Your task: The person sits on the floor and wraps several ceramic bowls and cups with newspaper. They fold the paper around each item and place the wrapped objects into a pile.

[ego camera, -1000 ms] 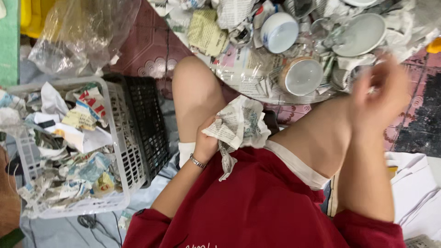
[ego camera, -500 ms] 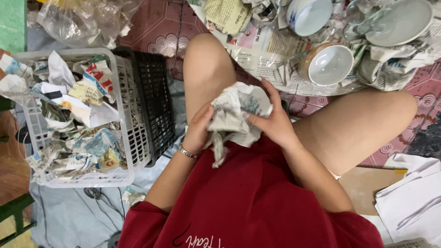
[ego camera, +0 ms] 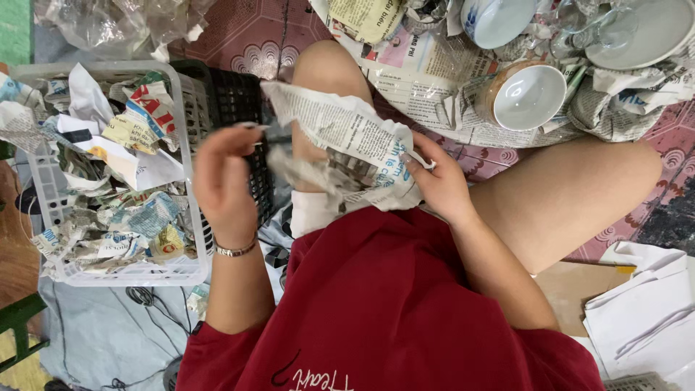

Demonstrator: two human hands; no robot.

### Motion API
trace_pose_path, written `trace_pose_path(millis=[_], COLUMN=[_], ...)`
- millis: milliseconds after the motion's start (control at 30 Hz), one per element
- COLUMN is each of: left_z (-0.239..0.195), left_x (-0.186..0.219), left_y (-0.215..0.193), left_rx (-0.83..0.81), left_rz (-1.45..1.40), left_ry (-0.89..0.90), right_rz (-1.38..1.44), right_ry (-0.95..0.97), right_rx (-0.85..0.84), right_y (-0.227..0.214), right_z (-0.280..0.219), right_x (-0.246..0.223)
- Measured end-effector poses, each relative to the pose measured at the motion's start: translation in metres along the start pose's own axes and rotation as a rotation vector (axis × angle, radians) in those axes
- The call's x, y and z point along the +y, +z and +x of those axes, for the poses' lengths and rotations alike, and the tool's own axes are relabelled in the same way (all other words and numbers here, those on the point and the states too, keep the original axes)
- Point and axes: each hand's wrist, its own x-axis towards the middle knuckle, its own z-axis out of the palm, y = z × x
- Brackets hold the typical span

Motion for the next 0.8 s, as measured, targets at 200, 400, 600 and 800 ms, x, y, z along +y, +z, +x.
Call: trace_pose_path(millis=[200, 400, 600, 800], left_z=[0.007, -0.007, -0.017, -0.007], left_x=[0.023, 0.006, -0.012, -0.029], left_y=[0.023, 0.044, 0.035, 0.009], left_rx=[-0.504, -0.505, -0.546, -0.670], left_rz=[0.582, 0.876, 0.996, 0.792], left_ry=[0.391, 0.204, -0.056, -0.250], right_rz=[0.018, 0.011, 0.077, 0.131], right_ry=[0.018, -0.035, 0.014, 0.035], right_rx=[0.039, 0.064, 0.018, -0.105], right_y=[-0.007, -0.012, -0.010, -0.014], right_z=[0.001, 0.001, 0.000, 0.001], right_x=[0.014, 0.024, 0.019, 0.021])
